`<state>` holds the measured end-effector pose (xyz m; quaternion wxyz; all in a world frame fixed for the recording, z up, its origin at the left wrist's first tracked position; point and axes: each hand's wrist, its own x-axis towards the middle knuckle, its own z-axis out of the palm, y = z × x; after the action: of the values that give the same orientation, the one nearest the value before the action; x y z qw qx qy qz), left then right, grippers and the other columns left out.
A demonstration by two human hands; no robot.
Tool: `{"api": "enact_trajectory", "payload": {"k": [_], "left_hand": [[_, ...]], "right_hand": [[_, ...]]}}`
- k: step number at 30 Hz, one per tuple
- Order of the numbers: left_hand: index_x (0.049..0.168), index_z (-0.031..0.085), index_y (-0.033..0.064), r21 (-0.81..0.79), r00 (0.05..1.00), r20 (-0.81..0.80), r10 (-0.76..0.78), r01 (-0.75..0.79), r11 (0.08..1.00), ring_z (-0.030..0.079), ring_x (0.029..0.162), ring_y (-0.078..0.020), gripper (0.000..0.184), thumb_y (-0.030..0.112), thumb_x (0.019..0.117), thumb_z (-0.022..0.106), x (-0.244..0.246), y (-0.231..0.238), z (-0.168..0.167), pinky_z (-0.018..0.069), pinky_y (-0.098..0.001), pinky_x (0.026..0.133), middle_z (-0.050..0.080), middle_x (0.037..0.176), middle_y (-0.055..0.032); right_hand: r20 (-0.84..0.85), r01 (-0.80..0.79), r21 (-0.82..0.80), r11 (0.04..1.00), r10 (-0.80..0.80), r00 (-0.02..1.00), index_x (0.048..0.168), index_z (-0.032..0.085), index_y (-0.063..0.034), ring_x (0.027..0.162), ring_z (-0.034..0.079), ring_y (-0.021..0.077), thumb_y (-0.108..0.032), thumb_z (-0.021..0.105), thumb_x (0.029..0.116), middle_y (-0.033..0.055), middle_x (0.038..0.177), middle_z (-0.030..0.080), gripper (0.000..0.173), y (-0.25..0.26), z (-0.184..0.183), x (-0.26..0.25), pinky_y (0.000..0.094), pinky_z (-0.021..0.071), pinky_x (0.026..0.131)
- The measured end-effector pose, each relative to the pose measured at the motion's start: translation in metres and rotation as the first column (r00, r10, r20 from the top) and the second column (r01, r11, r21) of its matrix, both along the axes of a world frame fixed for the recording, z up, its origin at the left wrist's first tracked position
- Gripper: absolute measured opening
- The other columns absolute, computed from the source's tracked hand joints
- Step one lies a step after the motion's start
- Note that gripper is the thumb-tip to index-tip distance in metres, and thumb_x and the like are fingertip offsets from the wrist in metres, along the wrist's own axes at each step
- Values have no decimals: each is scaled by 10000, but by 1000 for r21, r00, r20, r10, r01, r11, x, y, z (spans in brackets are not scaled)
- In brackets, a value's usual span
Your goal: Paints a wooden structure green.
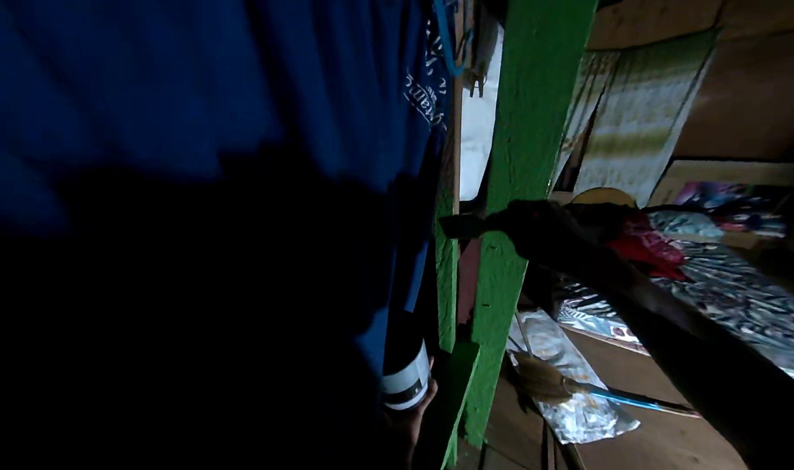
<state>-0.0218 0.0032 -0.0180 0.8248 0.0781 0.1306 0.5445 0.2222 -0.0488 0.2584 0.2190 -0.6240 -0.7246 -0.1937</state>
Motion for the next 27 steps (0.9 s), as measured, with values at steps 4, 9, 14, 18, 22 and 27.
{"api": "enact_trajectory", "payload": {"k": [4, 9, 14, 18, 22, 27], "left_hand": [[1441, 439, 94, -31, 999, -41, -17, 16, 999, 613, 1203, -406, 775, 705, 979, 324, 3, -11, 18, 605, -490, 795, 568, 1368, -243], [1393, 437, 123, -122, 959, -279, 59, -96, 988, 649, 1114, -340, 635, 554, 1052, 118, 14, -48, 91, 594, -355, 637, 615, 1249, -206], [1403, 449, 49, 4, 998, 57, -20, 20, 1000, 632, 1159, -432, 593, 512, 1049, 338, -6, -8, 5, 602, -549, 794, 589, 1321, -263], [1398, 471, 54, 18, 1000, 1, -5, 5, 1000, 640, 1156, -415, 668, 596, 1021, 375, -4, -8, 3, 606, -517, 798, 596, 1323, -254], [1430, 447, 68, 0, 999, 15, -43, 43, 999, 608, 1206, -437, 695, 612, 999, 408, -7, -7, 0, 597, -538, 834, 551, 1387, -265], [1435, 442, 69, 5, 999, -38, -22, 22, 1000, 620, 1178, -437, 667, 588, 1030, 337, 0, -14, 1, 587, -554, 842, 559, 1367, -272]], "right_hand": [[23, 172, -259, 950, -172, 985, 1265, 697, -74, 1024, 674, 423, -76, 534, 1036, 212, 1167, 671, 281, 21, -4, -13, 587, 539, 832], [169, 6, 292, 956, -58, 984, 1163, 740, 0, 731, 691, 428, 48, 620, 927, 251, 939, 670, 269, 14, -3, 4, 549, 552, 576], [144, 26, -94, 995, -12, 990, 1151, 743, -74, 836, 670, 371, -50, 589, 999, 182, 1004, 660, 217, -2, 1, -6, 537, 535, 698], [131, 100, -269, 958, -66, 989, 1240, 722, -85, 976, 681, 414, -21, 546, 1014, 213, 1151, 678, 294, 19, -2, -5, 571, 531, 820], [134, 100, -23, 995, -97, 986, 1240, 716, -61, 915, 677, 443, 8, 548, 992, 241, 1092, 659, 307, 15, 6, 15, 579, 539, 725], [120, -111, 107, 988, 98, 988, 1126, 771, -73, 753, 672, 343, -15, 596, 977, 163, 916, 675, 237, -28, 14, 29, 515, 539, 634]]}}
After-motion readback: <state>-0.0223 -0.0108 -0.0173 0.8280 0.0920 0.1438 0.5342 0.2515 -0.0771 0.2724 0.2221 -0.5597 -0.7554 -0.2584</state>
